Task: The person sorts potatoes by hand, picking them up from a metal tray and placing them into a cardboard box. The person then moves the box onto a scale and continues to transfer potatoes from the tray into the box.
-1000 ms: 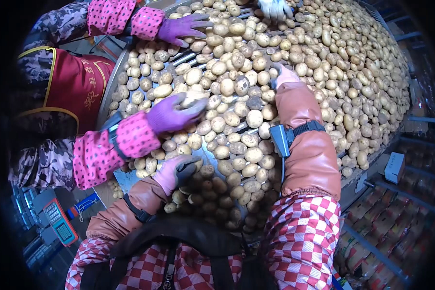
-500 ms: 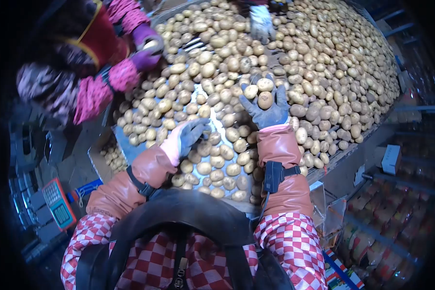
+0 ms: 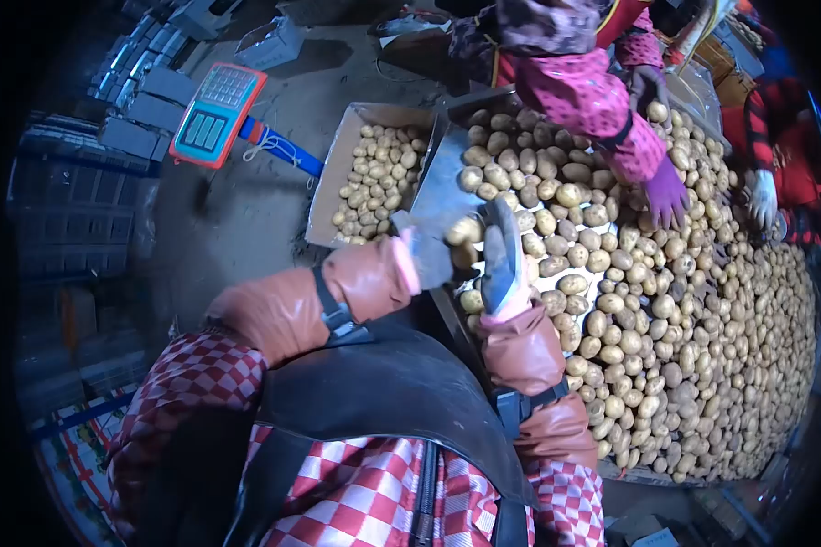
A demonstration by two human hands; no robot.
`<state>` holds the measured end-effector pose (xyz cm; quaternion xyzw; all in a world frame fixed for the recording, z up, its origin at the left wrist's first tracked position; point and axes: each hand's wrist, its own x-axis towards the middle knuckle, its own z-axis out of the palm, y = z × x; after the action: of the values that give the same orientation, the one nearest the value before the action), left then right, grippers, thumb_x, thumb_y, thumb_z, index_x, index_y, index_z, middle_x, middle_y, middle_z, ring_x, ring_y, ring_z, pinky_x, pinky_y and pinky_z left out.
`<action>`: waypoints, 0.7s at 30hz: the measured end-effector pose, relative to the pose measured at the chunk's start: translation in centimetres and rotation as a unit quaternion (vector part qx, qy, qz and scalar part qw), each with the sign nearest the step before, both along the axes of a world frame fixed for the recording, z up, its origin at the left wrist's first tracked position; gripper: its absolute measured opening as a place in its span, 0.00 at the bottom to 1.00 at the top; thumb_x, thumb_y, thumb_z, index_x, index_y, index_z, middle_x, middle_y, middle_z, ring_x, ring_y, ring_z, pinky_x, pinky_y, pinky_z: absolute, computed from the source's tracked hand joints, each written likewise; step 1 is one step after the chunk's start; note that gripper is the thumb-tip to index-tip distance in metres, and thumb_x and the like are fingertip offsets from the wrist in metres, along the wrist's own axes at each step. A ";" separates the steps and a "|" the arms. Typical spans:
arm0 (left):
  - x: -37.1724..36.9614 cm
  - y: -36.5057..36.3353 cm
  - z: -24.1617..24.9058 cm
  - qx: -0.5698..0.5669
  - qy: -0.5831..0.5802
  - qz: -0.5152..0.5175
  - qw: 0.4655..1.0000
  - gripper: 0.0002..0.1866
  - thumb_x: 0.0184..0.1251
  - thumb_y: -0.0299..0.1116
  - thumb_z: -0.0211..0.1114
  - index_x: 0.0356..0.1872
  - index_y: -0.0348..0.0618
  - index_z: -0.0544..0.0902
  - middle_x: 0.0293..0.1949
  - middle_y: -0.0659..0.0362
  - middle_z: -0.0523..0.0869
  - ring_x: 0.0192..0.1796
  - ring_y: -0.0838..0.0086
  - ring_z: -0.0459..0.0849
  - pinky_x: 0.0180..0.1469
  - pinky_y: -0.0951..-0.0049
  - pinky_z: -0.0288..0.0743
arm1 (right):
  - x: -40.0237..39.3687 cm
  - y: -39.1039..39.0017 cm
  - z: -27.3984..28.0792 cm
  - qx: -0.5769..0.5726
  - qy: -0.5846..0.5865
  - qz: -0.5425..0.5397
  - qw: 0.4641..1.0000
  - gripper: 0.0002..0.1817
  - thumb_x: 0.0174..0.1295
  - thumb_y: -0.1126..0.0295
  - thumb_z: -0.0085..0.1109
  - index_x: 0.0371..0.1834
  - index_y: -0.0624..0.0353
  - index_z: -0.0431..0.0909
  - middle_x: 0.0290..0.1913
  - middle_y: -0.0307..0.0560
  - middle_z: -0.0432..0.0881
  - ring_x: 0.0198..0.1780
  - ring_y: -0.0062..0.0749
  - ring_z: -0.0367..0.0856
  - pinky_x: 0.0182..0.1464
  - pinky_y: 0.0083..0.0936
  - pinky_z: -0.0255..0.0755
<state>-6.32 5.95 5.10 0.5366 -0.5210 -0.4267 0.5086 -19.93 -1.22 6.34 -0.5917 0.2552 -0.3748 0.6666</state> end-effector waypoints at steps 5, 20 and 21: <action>5.7 2.1 0.0 -0.076 -0.331 0.106 0.935 0.12 0.64 0.41 0.65 0.45 0.50 0.81 0.41 0.62 0.83 0.47 0.67 0.81 0.44 0.66 0.74 | 3.6 0.3 0.9 0.104 -0.010 0.026 0.994 0.22 0.73 0.66 0.47 0.66 0.66 0.67 0.62 0.53 0.74 0.64 0.38 0.72 0.67 0.31 0.63; 19.3 5.3 1.5 -0.004 -0.006 0.042 0.999 0.29 0.61 0.27 0.68 0.63 0.35 0.68 0.60 0.53 0.77 0.59 0.71 0.77 0.61 0.72 0.73 | 14.1 4.9 -0.5 0.341 0.038 0.103 0.934 0.32 0.58 0.63 0.67 0.66 0.51 0.68 0.50 0.46 0.79 0.37 0.28 0.79 0.35 0.23 0.75; 20.5 5.2 0.6 -0.004 -0.003 0.036 0.999 0.29 0.61 0.27 0.68 0.63 0.35 0.68 0.60 0.53 0.77 0.59 0.71 0.77 0.61 0.72 0.73 | 14.4 4.8 -0.7 0.432 -0.060 0.132 0.890 0.32 0.60 0.62 0.65 0.68 0.50 0.66 0.50 0.45 0.79 0.36 0.26 0.77 0.34 0.21 0.74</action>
<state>14.21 11.16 5.67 0.5544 -0.5045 -0.4047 0.5238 -5.52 3.57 5.61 -0.2502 0.2708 -0.1714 0.9136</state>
